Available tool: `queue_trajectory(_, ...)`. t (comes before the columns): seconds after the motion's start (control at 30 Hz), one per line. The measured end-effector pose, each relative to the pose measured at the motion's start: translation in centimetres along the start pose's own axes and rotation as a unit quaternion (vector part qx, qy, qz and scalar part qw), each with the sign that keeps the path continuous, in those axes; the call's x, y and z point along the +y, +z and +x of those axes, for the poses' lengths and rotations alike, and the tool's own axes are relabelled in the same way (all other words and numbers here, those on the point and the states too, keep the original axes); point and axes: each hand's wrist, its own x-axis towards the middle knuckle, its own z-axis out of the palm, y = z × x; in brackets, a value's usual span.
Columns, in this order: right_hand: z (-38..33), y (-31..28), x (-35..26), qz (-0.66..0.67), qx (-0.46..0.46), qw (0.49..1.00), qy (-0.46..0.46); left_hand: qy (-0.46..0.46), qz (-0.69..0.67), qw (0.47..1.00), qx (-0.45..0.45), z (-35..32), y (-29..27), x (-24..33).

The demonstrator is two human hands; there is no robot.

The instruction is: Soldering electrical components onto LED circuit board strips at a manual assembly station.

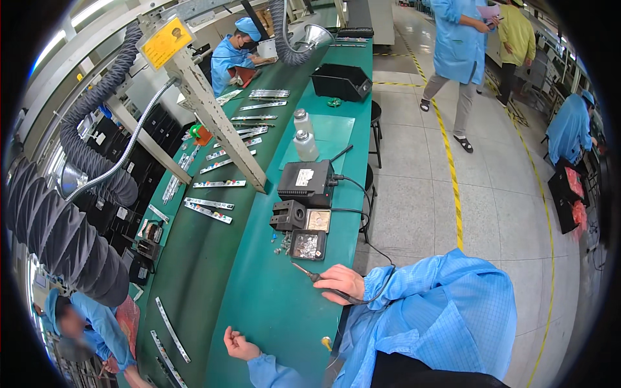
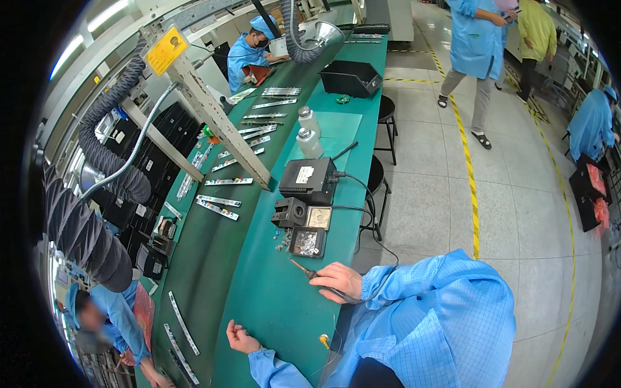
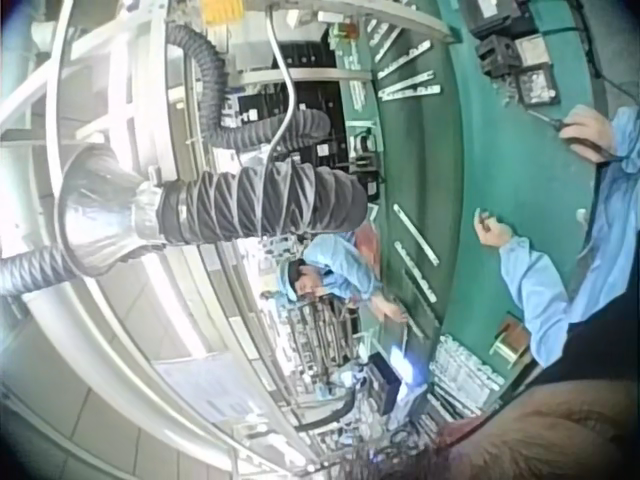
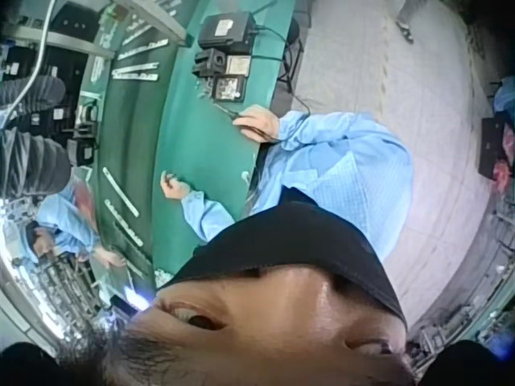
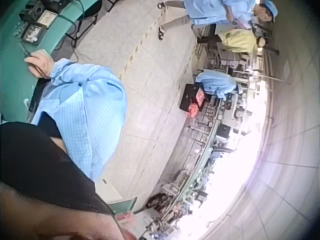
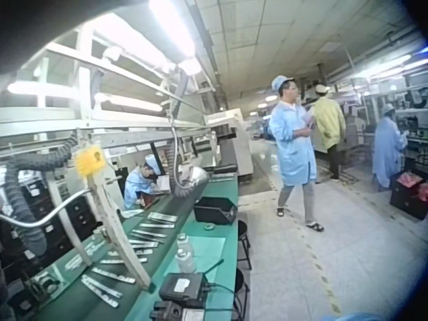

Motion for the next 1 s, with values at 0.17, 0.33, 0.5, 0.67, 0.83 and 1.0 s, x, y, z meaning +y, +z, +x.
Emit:
queue_trajectory(0.17, -0.1, -0.1, -0.1, -0.003, -0.015, 1.0, 0.005, -0.024, 0.014, 1.0, 0.013, -0.3, 0.5, 1.1)
queue_trajectory(0.33, -0.1, 0.1, 0.1, -0.016, -0.01, 1.0, 0.005, -0.014, 0.024, 1.0, 0.013, -0.3, 0.7, 1.5)
queue_trajectory(0.5, -0.1, 0.4, 0.1, -0.019, 0.008, 1.0, 0.001, -0.029, 0.011, 0.999, 0.009, -0.4, 0.6, 1.9)
queue_trajectory(0.67, -0.1, 0.1, 0.2, -0.026, 0.016, 1.0, 0.005, -0.001, 0.027, 1.0, -0.004, -0.5, 1.1, 2.6)
queue_trajectory(0.83, 0.0, 0.1, 0.7, -0.002, 0.021, 1.0, -0.008, 0.036, 0.004, 0.999, 0.002, -0.5, 1.4, 7.5)
queue_trajectory(1.0, 0.1, 0.5, 0.7, -0.001, -0.012, 1.0, -0.007, 0.078, -0.091, 0.988, -0.1, -0.8, 3.3, 21.1)
